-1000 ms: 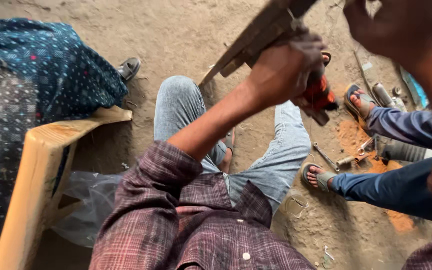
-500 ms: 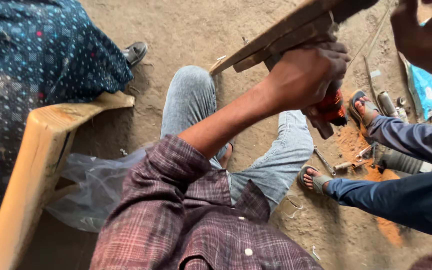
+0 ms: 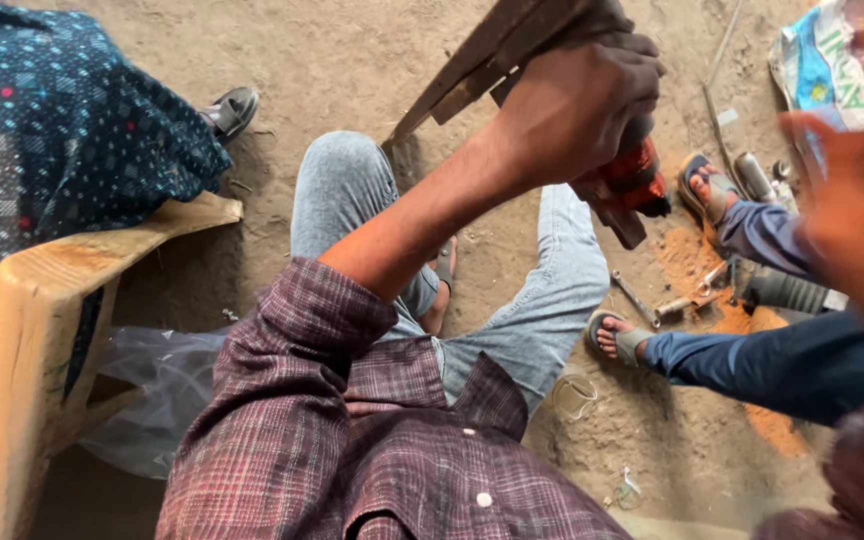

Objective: The person sits on a plastic chair holding a wooden jig with a copper-wound motor coil. They first rub the coil with a piece of green abrasive paper, then wind copper wire around the coil by hand, taking wire from a spool held by a standing person, and finish tying the wire ends on the jig.

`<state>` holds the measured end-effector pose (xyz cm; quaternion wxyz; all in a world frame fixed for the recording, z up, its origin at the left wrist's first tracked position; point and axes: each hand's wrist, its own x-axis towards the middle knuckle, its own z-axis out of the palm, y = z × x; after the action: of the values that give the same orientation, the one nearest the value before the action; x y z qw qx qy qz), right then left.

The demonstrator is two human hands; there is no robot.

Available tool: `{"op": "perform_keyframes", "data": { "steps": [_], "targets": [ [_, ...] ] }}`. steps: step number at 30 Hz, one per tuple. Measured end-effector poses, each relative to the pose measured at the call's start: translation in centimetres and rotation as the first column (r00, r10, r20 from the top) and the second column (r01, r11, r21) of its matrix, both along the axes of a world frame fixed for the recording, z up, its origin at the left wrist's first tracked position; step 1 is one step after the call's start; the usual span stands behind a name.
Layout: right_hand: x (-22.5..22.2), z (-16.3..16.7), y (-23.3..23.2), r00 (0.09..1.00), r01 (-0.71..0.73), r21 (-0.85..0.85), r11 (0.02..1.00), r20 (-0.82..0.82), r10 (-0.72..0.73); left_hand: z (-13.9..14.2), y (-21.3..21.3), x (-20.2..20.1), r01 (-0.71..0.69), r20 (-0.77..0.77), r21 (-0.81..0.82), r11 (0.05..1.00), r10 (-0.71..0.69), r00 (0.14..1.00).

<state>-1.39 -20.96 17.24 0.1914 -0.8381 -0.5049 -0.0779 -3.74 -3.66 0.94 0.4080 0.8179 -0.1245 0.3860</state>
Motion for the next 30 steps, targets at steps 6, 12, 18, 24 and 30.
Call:
{"op": "perform_keyframes", "data": {
  "steps": [6, 12, 18, 24, 30],
  "targets": [
    [2.7, -6.3, 0.6, 0.865, 0.145, 0.077, 0.986, -0.494, -0.088, 0.1, -0.3, 0.1, 0.04, -0.17, -0.028, 0.999, -0.044, 0.985],
    [7.0, -10.4, -3.0, 0.985, -0.159, 0.121, 0.98, -0.043, 0.165, 0.0, 0.9, 0.3, 0.037, -0.012, -0.012, 0.999, -0.037, 0.999],
    [7.5, -9.1, -2.2, 0.897, -0.247, -0.003, 0.969, 0.378, 0.23, -1.1, 1.4, 1.2, 0.111, -0.183, -0.04, 0.993, -0.116, 0.976],
    [8.8, -10.1, -2.2, 0.854, -0.218, -0.015, 0.976, 0.48, 0.199, -2.7, 2.4, 2.0, 0.07, -0.107, -0.046, 0.997, -0.074, 0.991],
    [9.0, -8.8, -1.9, 0.852, -0.219, -0.078, 0.973, 0.471, 0.23, -2.2, 2.3, 2.5, 0.009, 0.019, -0.105, 0.994, -0.007, 1.0]
  ]
}}
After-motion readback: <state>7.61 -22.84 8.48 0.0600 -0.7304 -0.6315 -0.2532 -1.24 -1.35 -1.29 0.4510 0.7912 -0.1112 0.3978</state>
